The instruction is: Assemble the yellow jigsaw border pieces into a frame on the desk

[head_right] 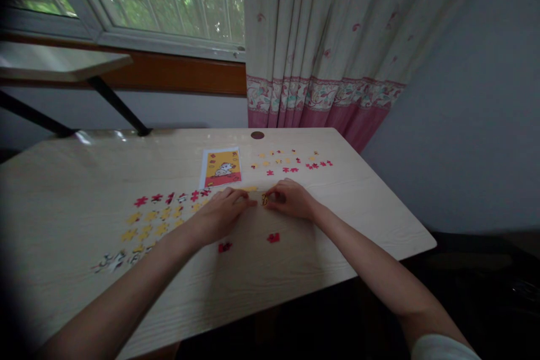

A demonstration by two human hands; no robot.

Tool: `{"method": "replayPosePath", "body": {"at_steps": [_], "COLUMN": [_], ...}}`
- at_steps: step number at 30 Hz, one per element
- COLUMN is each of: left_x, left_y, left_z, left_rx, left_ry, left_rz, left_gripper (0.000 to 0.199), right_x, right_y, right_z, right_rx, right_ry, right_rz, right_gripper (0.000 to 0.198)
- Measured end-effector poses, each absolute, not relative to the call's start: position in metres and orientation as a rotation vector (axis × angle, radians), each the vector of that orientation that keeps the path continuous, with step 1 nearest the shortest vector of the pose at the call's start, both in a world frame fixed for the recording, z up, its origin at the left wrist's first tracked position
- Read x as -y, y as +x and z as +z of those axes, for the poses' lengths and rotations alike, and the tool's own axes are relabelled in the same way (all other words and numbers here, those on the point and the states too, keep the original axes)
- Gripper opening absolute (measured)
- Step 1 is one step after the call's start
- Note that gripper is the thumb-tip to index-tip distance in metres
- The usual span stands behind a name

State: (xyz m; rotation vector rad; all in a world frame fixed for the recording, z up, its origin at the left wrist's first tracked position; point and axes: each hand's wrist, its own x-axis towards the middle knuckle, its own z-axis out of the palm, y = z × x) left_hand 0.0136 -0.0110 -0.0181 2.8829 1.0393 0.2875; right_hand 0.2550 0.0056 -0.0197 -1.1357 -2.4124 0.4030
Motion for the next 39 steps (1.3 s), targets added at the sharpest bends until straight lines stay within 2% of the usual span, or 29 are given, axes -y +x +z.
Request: {"method": "replayPosePath", "body": {"at_steps": [5, 9, 14, 19, 23, 29, 33, 39], "left_x": [0.004, 0.006, 0.008, 0.011, 0.015, 0.016, 0.014, 0.017], "left_y": [0.015, 0.023, 0.024, 0.023, 0.024, 0.023, 0.022, 0.025], "left_z": [-0.02, -0.02, -0.019, -0.016, -0.012, -0.013, -0.015, -0.01], "left_rx": [-1.143, -1.152, -1.116, -1.09, -1.063, -1.022, -1.004, -0.957], "left_ry": [2.911, 2.929, 2.939, 2.922, 2.91, 2.89, 2.883, 2.882], "left_rz": [0.258, 0.234, 0.235, 0.255, 0.257, 0.299, 0.313, 0.286], "left_gripper": [0.04, 0.046, 0.042, 0.035, 0.034, 0.043, 0.044, 0.04], "right_x": [-0.004, -0.008, -0.01, 0.0, 0.006, 0.006, 0.005, 0.007], "right_y": [0.252, 0.257, 0.263, 0.257, 0.251, 0.246, 0.245, 0.246], "right_z": [-0.016, -0.018, -0.021, -0.013, -0.009, -0.007, -0.004, 0.003], "right_rx": [2.45, 2.574, 2.574, 2.442, 2.406, 2.358, 2.322, 2.353], "right_ry": [-1.127, -1.009, -0.947, -1.154, -1.301, -1.38, -1.44, -1.526], "right_rz": [0.447, 0.514, 0.566, 0.535, 0.517, 0.604, 0.717, 0.727], "right_gripper": [0.024, 0.029, 0.031, 0.015, 0.022, 0.018, 0.013, 0.008]}}
